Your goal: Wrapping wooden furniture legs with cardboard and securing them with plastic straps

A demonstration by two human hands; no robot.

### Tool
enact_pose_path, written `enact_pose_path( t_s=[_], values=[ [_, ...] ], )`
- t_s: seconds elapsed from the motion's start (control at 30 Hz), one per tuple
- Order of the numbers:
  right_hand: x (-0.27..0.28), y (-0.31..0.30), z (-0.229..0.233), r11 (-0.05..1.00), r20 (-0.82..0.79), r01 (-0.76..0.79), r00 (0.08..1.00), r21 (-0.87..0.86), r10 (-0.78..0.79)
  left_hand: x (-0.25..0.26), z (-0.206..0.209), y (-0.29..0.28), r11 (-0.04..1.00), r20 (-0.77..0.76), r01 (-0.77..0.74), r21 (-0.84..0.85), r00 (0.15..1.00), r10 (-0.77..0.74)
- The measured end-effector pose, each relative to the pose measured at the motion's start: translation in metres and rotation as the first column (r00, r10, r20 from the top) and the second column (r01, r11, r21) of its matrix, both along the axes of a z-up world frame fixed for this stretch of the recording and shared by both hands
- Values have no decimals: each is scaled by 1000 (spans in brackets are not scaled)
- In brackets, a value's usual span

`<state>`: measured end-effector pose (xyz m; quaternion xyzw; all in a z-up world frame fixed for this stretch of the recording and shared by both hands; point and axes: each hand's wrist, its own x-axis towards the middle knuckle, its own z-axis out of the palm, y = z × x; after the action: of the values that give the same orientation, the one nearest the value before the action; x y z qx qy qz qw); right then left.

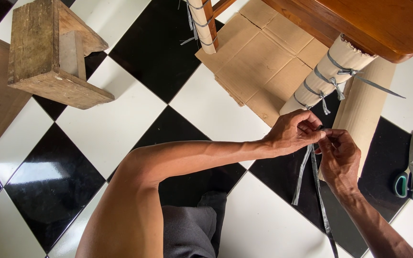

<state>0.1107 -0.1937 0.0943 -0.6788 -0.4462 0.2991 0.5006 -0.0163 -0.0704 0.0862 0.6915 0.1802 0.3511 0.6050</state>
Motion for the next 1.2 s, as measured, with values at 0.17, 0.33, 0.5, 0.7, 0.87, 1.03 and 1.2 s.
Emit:
enact_pose_path(
  t_s=[0.17, 0.33, 0.5, 0.7, 0.87, 1.03, 1.2],
  values=[
    [-6, -2, 2, 999, 131, 28, 991, -28, -24, 0, 5, 2, 1000, -125, 1, 23, 992, 2],
    [-9, 0, -2, 1000, 114, 19, 993, 8, -20, -2, 6, 3, 998, -133, -6, 68, 991, 15],
    [-10, 0, -5, 998, -14, 25, 1000, 57, -24, -3, 7, 5, 999, -149, 7, 41, 989, -1],
    [-19, 5, 3, 986, -73, 155, 986, 54, -150, -2, -7, 3, 973, -148, -30, -229, 989, -4],
    [-17, 4, 6, 987, -84, 150, 986, 61, -145, -3, -13, 5, 976, -157, -2, -216, 987, -32],
    [-15, 6, 5, 983, -140, 172, 977, 67, -162, -1, -3, 3, 979, -157, -2, -204, 987, -31],
    [-11, 5, -15, 980, -184, 193, 966, 44, -182, 1, -9, 3, 982, -186, -56, -178, 982, 22]
  ],
)
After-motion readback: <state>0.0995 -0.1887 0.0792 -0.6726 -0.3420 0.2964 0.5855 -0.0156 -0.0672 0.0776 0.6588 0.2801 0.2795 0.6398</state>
